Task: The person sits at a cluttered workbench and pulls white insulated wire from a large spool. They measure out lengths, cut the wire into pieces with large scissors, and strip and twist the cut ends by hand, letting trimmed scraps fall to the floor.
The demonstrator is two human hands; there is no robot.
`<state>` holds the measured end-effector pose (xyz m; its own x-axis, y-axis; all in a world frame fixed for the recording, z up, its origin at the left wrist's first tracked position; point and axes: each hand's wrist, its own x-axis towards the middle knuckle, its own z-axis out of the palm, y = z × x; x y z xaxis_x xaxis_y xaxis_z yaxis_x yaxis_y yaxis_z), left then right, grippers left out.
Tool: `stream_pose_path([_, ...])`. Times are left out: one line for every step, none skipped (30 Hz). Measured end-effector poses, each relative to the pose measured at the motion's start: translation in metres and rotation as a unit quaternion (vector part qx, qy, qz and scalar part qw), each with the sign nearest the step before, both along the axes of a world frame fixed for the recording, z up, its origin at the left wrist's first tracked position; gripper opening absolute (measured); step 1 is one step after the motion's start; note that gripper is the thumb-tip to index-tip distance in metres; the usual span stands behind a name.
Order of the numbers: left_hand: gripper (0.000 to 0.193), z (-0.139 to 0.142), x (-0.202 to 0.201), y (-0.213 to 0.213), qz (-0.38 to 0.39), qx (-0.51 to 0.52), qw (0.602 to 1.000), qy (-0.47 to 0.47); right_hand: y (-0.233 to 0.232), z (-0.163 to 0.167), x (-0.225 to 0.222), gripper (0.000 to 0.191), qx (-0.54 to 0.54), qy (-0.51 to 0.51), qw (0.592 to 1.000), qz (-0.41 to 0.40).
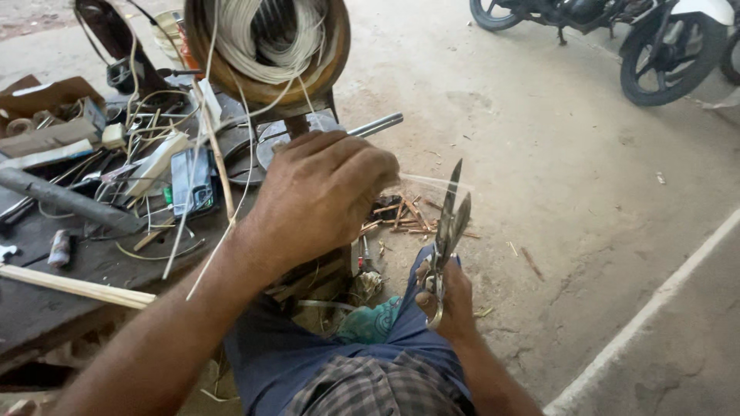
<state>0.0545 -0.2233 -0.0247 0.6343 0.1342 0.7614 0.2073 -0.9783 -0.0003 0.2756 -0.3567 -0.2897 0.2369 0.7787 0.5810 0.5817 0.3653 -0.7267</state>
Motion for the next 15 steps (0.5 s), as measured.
stream_pose_path([0.011, 0.001, 0.002, 0.000, -0.003, -0.018, 1.000, -0.012, 0.000, 0.003, 0.000, 0.064, 0.002, -0.005, 1.000, -0.009])
stream_pose_path([0.010, 0.001, 0.003, 0.000, -0.005, -0.035, 0.999, -0.023, 0.000, 0.007, -0.001, 0.063, 0.005, -0.010, 1.000, -0.017])
stream_pose_path([0.010, 0.002, 0.003, -0.001, -0.004, -0.035, 0.999, -0.036, 0.001, 0.011, -0.002, 0.062, 0.008, -0.015, 1.000, -0.024])
stream_pose_path([0.010, 0.002, 0.002, -0.001, -0.001, -0.034, 0.998, -0.048, 0.003, 0.015, -0.003, 0.061, -0.009, -0.006, 0.999, -0.034])
stream_pose_path([0.011, 0.002, 0.002, -0.002, 0.002, -0.036, 0.998, -0.060, 0.004, 0.020, -0.005, 0.061, -0.027, 0.004, 0.999, -0.042])
stream_pose_path([0.011, 0.002, 0.002, -0.003, 0.003, -0.030, 0.998, -0.060, 0.006, 0.025, -0.006, 0.061, -0.046, 0.014, 0.998, -0.051])
stream_pose_path([0.011, 0.003, 0.003, -0.003, 0.005, -0.024, 0.998, -0.059, 0.008, 0.030, -0.007, 0.057, -0.007, 0.005, 0.999, -0.031])
stream_pose_path([0.012, 0.003, 0.005, -0.003, 0.006, -0.018, 0.998, -0.057, 0.011, 0.036, -0.008, 0.052, 0.032, -0.004, 0.999, -0.011])
stream_pose_path([0.011, 0.004, 0.006, -0.003, 0.002, -0.022, 0.998, -0.058, 0.013, 0.042, -0.008, 0.048, 0.070, -0.013, 0.997, 0.009])
stream_pose_path([0.011, 0.005, 0.008, -0.003, -0.002, -0.027, 0.998, -0.060, 0.014, 0.048, -0.008, 0.047, 0.073, -0.033, 0.997, 0.004])
stream_pose_path([0.011, 0.005, 0.009, -0.003, -0.006, -0.031, 0.998, -0.061, 0.013, 0.054, -0.008, 0.046, 0.076, -0.053, 0.996, -0.001])
stream_pose_path([0.012, 0.006, 0.010, -0.003, -0.008, -0.034, 0.998, -0.061, 0.012, 0.060, -0.007, 0.045, 0.079, -0.074, 0.994, -0.006])
stream_pose_path([0.012, 0.007, 0.010, -0.003, -0.010, -0.037, 0.997, -0.062, 0.014, 0.066, -0.008, 0.043, 0.066, -0.073, 0.995, -0.015])
stream_pose_path([0.013, 0.008, 0.011, -0.003, -0.012, -0.040, 0.997, -0.062, 0.013, 0.070, -0.009, 0.041, 0.053, -0.073, 0.996, -0.024])
stream_pose_path([0.013, 0.009, 0.012, -0.003, -0.013, -0.040, 0.997, -0.061, 0.013, 0.075, -0.009, 0.039, 0.041, -0.073, 0.996, -0.032])
